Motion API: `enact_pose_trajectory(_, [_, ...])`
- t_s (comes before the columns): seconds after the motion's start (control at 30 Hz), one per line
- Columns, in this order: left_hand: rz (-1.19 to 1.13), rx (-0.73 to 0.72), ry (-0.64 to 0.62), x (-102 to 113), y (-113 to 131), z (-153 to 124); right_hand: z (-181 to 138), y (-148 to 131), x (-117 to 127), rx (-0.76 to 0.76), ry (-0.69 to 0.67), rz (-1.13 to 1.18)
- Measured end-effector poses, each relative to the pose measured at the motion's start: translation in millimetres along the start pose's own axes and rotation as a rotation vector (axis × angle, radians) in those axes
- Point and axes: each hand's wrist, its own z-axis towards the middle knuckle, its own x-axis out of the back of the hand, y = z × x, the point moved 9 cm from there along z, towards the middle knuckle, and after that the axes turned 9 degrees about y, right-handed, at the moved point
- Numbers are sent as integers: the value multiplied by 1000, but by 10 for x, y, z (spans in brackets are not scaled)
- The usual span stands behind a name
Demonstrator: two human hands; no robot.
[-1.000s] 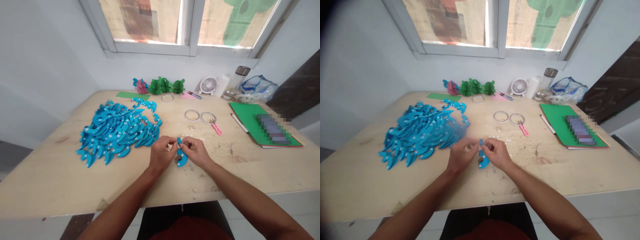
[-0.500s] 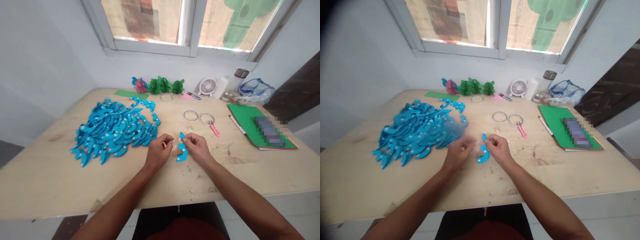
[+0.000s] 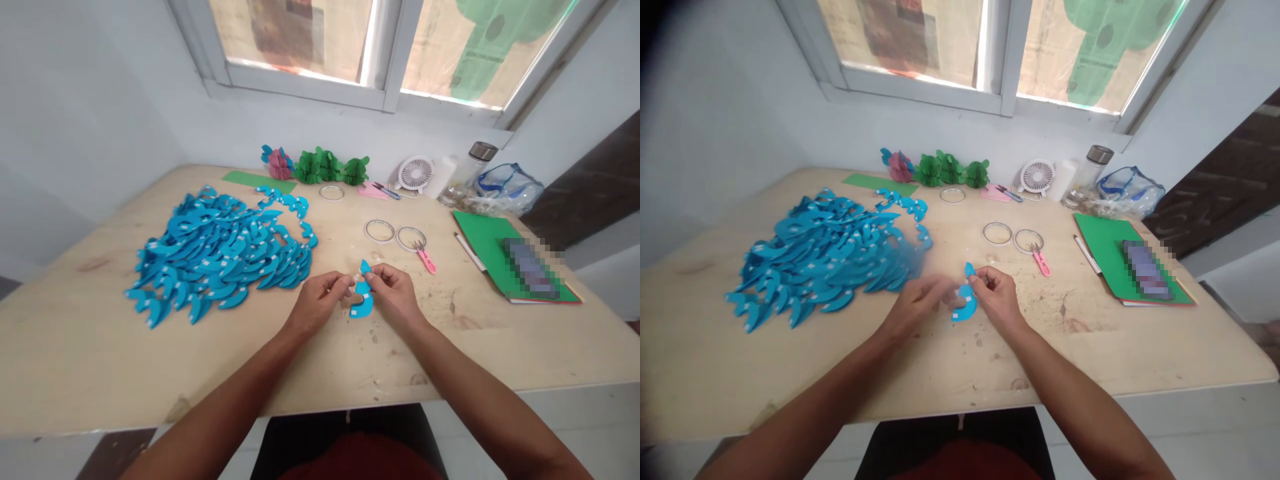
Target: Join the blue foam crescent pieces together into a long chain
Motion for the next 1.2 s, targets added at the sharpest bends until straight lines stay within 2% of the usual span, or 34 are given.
enact_pose_trajectory(0.23, [-99,127,-95,-125,-44,-35,-12,34,-22,0,-24,22])
enact_pose_trajectory(0.37, [-151,173,-108,-147,-49,-32,-27,40,-61,-1,-57,41])
enact_pose_trajectory(0.67, [-228,221,49,17,-66,-8,-61,-70,-135,56,-133,3])
enact_pose_trajectory(0.77, [-298,237,107,68,-101,2,-93,-53,-193,38,-198,-17])
enact_pose_trajectory(0.93, [-320,224,109,49,-143,14,-115,-2,-246,22,-246,-14])
enact_pose_trajectory(1.0, [-299,195,107,38,-147,15,-104,15,-239,22,-233,0])
enact_pose_trajectory(1.07, [-257,121,159,86,-117,12,-91,38,-225,15,-214,0])
enact_pose_trajectory(1.13, [-141,-31,276,204,-13,-12,-79,63,-208,3,-194,-7])
enact_pose_trajectory(1.2, [43,-250,366,279,171,-73,-71,74,-197,-1,-182,-12])
